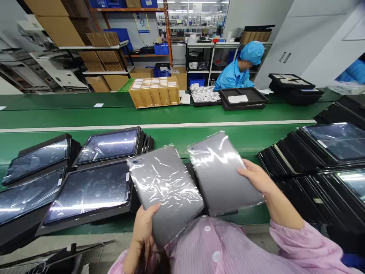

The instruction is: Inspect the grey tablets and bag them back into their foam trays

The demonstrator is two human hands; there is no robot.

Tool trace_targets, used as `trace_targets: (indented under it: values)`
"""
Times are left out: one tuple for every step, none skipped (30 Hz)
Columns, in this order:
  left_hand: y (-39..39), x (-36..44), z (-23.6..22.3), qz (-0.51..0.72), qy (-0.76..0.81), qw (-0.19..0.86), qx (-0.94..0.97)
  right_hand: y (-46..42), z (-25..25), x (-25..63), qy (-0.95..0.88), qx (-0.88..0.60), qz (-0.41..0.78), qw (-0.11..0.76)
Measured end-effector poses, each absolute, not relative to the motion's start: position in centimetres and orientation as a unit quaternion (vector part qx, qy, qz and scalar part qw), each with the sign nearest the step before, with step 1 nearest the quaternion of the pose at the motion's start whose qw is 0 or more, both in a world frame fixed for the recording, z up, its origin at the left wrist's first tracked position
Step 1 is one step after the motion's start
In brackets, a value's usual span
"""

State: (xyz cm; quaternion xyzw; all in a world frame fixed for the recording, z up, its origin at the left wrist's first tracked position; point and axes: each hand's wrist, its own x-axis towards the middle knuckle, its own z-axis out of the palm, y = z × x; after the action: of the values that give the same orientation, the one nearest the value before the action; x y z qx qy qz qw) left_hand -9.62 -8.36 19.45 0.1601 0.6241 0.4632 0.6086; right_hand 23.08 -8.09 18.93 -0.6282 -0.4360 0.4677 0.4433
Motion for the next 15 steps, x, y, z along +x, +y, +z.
trace_targets:
  values:
    - [-8.2, -10.2, 19.6, 0.472, 0.634, 0.589, 0.169, -7.8, 19.3, 23.6, -0.468, -0.660, 0.410, 0.420]
    - [-8.1, -10.7, 19.8, 0.479, 0.640, 0.574, 0.178, -7.6, 19.5, 23.6, -0.503, -0.698, 0.350, 0.369]
    - [-8.0, -10.9, 19.9, 0.485, 0.642, 0.564, 0.186, -7.3, 19.4, 23.0, -0.533, -0.737, 0.294, 0.292]
    - [-8.0, -11.0, 20.0, 0.488, 0.641, 0.560, 0.190, -6.9, 19.0, 21.9, -0.550, -0.771, 0.247, 0.205]
    - [-8.0, -10.9, 20.0, 0.488, 0.638, 0.564, 0.190, -6.7, 18.4, 20.4, -0.556, -0.793, 0.216, 0.125]
    - [-8.0, -10.6, 19.9, 0.487, 0.633, 0.573, 0.187, -6.5, 17.5, 18.7, -0.553, -0.806, 0.202, 0.063]
    - [-8.0, -10.2, 19.8, 0.484, 0.626, 0.584, 0.180, -6.3, 16.5, 16.8, -0.551, -0.808, 0.205, 0.032]
    - [-8.0, -9.8, 19.7, 0.482, 0.620, 0.595, 0.172, -6.2, 15.3, 15.1, -0.554, -0.804, 0.215, 0.026]
    - [-8.1, -9.3, 19.5, 0.480, 0.614, 0.606, 0.163, -6.1, 14.2, 13.6, -0.557, -0.798, 0.229, 0.025]
    - [-8.1, -8.9, 19.2, 0.478, 0.608, 0.614, 0.156, -6.1, 13.3, 12.5, -0.561, -0.789, 0.248, 0.031]
    - [-8.2, -8.6, 19.0, 0.476, 0.604, 0.621, 0.153, -6.0, 12.6, 11.8, -0.567, -0.778, 0.268, 0.040]
    - [-8.3, -8.4, 18.7, 0.475, 0.599, 0.626, 0.153, -5.8, 12.2, 11.5, -0.572, -0.765, 0.291, 0.053]
    - [-8.4, -8.2, 18.5, 0.475, 0.593, 0.631, 0.154, -5.6, 12.1, 11.5, -0.578, -0.750, 0.314, 0.070]
    - [-8.5, -8.1, 18.2, 0.476, 0.587, 0.637, 0.154, -5.3, 12.4, 11.9, -0.583, -0.734, 0.337, 0.092]
    - [-8.6, -8.0, 18.0, 0.480, 0.581, 0.640, 0.151, -5.0, 13.0, 12.5, -0.586, -0.719, 0.356, 0.116]
